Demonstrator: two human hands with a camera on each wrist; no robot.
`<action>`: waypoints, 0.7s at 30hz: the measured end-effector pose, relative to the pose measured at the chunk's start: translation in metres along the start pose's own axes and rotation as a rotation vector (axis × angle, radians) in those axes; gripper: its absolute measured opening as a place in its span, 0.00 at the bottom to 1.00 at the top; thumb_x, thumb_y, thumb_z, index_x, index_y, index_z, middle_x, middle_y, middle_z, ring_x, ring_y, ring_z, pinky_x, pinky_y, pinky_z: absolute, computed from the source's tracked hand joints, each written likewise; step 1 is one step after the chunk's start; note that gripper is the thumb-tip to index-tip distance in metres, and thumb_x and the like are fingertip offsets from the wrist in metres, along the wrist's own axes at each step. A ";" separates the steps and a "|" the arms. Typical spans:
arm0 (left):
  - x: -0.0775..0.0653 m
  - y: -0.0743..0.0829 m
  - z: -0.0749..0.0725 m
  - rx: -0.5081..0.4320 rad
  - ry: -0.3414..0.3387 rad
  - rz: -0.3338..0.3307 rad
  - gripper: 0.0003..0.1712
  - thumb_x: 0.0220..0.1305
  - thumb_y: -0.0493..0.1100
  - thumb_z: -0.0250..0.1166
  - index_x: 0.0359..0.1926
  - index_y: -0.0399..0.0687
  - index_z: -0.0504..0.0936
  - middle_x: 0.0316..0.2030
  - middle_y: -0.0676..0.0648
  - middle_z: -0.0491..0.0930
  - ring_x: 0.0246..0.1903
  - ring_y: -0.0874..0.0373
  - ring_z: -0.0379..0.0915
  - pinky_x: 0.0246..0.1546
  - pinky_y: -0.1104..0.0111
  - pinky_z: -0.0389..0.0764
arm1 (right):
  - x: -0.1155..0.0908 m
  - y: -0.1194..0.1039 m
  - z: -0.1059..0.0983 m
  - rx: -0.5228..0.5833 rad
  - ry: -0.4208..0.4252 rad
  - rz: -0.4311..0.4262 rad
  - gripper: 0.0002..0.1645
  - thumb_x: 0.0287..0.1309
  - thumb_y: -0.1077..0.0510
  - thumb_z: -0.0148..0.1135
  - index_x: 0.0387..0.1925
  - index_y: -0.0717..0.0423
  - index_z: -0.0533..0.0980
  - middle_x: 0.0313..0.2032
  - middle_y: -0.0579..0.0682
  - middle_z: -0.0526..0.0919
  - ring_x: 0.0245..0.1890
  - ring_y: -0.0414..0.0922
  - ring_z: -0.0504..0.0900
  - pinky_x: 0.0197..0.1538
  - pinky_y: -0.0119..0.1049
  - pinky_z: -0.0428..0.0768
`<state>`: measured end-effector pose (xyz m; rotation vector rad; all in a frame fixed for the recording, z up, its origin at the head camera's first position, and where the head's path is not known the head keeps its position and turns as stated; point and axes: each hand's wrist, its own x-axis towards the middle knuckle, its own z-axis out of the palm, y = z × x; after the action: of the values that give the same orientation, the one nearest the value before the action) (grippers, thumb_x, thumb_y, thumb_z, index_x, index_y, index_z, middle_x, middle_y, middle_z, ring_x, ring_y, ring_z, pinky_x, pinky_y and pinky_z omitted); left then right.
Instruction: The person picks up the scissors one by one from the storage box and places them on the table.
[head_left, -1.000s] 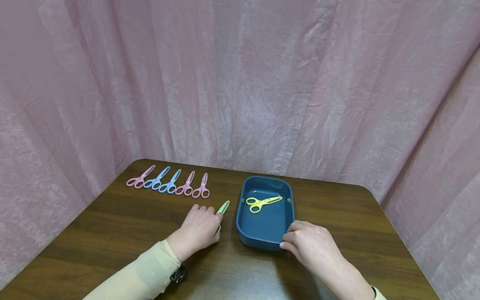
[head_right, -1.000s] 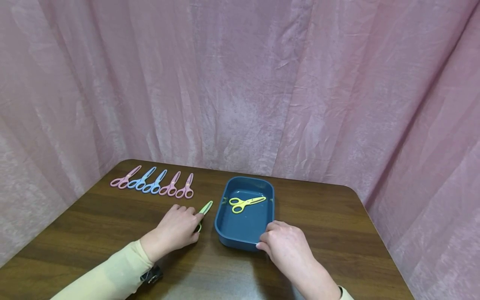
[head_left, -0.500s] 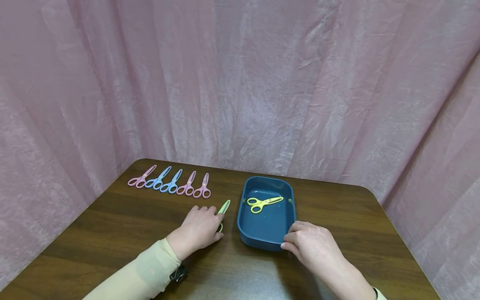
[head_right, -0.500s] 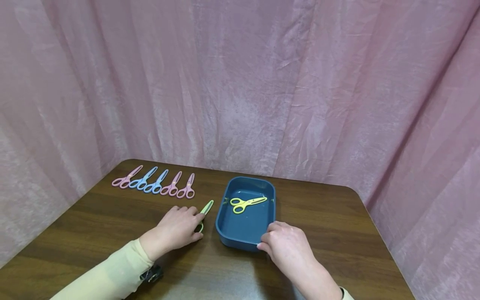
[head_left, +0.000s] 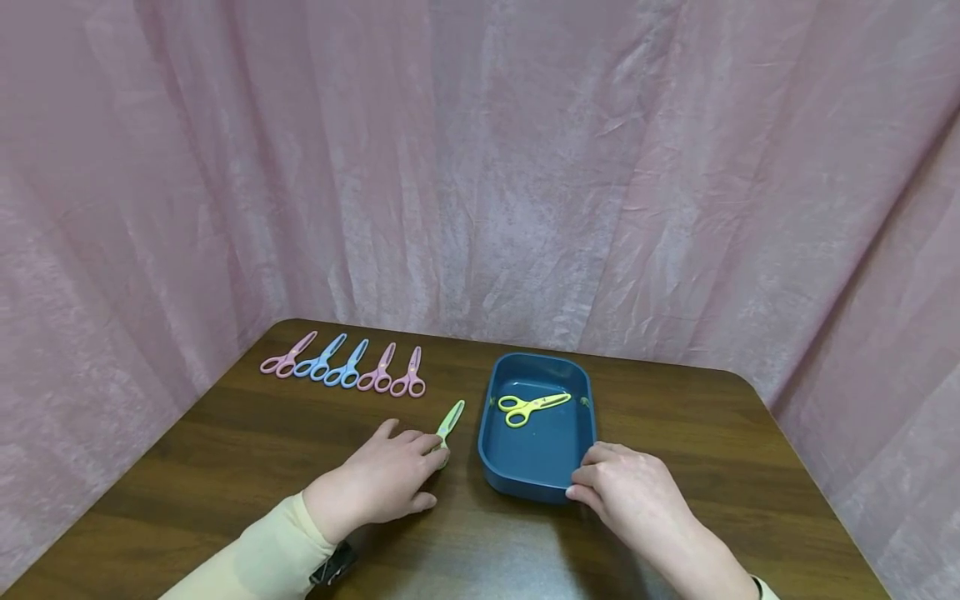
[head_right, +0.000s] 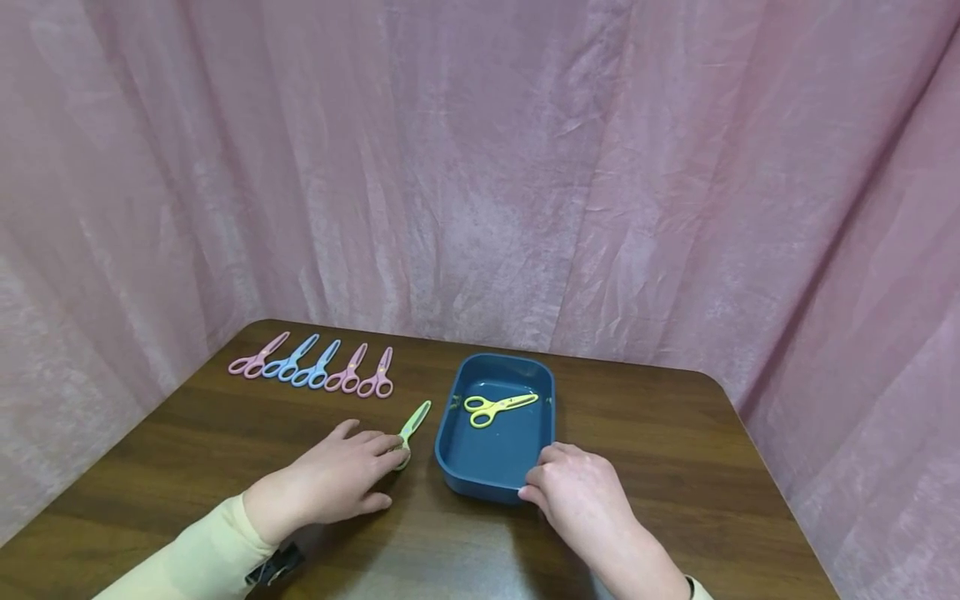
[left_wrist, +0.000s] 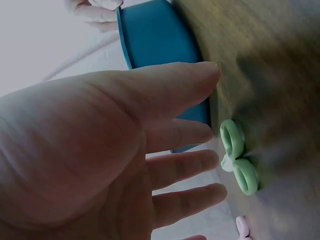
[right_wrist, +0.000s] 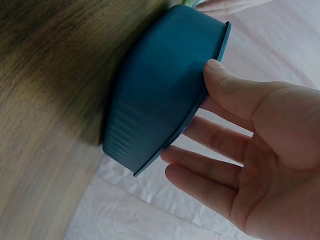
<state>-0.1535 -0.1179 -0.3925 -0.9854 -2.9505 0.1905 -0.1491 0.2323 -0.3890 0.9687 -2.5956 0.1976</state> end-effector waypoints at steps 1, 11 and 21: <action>-0.001 0.001 0.000 0.005 0.000 0.003 0.34 0.67 0.59 0.79 0.66 0.48 0.84 0.66 0.45 0.82 0.65 0.46 0.79 0.66 0.37 0.73 | 0.000 0.000 0.000 0.001 -0.002 0.001 0.09 0.58 0.50 0.85 0.27 0.35 0.89 0.30 0.32 0.79 0.33 0.37 0.80 0.33 0.36 0.81; -0.002 0.005 0.007 0.006 -0.033 -0.013 0.36 0.66 0.61 0.79 0.68 0.47 0.84 0.67 0.44 0.82 0.67 0.45 0.79 0.68 0.36 0.73 | 0.000 0.000 0.001 0.012 0.003 -0.010 0.08 0.57 0.50 0.85 0.28 0.35 0.89 0.30 0.32 0.79 0.33 0.36 0.80 0.32 0.36 0.80; 0.003 0.004 0.013 0.000 0.002 0.013 0.37 0.66 0.60 0.79 0.67 0.44 0.83 0.66 0.42 0.81 0.65 0.45 0.81 0.68 0.37 0.74 | 0.000 0.001 0.001 0.004 -0.004 0.004 0.08 0.57 0.50 0.85 0.28 0.35 0.90 0.30 0.32 0.80 0.33 0.36 0.80 0.33 0.36 0.81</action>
<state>-0.1543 -0.1141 -0.4059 -1.0038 -2.9432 0.1897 -0.1496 0.2326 -0.3895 0.9658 -2.6017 0.2022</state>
